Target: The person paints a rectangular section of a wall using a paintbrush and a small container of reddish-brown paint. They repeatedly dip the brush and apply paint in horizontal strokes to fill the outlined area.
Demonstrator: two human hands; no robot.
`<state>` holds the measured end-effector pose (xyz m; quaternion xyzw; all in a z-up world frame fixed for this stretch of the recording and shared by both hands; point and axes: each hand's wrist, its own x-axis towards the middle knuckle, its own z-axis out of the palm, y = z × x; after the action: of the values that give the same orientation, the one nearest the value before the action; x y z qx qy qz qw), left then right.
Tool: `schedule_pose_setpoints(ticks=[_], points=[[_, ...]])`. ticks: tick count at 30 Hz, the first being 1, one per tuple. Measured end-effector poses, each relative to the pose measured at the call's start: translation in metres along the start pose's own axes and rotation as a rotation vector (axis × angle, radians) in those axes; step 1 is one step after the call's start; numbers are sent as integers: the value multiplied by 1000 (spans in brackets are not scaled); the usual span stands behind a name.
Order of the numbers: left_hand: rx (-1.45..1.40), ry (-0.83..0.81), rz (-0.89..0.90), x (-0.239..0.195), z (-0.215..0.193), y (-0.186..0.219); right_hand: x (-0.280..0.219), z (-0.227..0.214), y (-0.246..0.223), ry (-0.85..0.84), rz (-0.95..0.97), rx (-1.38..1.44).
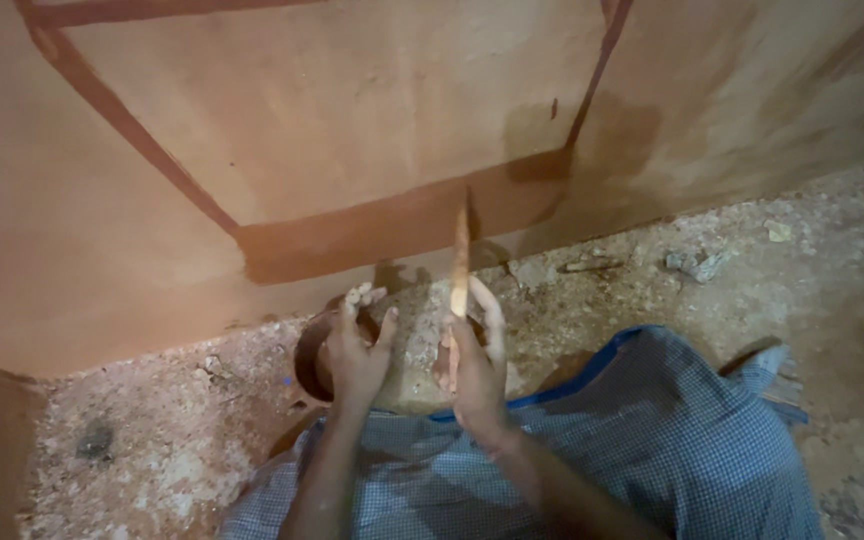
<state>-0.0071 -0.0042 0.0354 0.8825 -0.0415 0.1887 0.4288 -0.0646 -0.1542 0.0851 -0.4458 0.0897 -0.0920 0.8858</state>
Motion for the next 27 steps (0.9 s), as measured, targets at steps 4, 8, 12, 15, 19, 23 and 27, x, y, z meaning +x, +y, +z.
schedule_pose_setpoints(ticks=[4,8,12,15,19,23,27], points=[[-5,-40,-47,1,-2,-1,11,-5,6,-70,148,-162],[58,-145,-202,2,0,-6,12,-11,5,-193,220,-203],[111,-198,-302,4,4,-9,12,-10,3,-156,213,-188],[-32,-58,-13,1,4,-9,9,-7,3,24,113,-142],[-101,-53,-40,-2,2,-8,2,-5,4,-8,-10,-89],[-27,-99,-121,-1,3,-12,3,-5,6,-4,17,-153],[81,-131,-171,0,5,-17,4,-6,8,-53,216,-347]])
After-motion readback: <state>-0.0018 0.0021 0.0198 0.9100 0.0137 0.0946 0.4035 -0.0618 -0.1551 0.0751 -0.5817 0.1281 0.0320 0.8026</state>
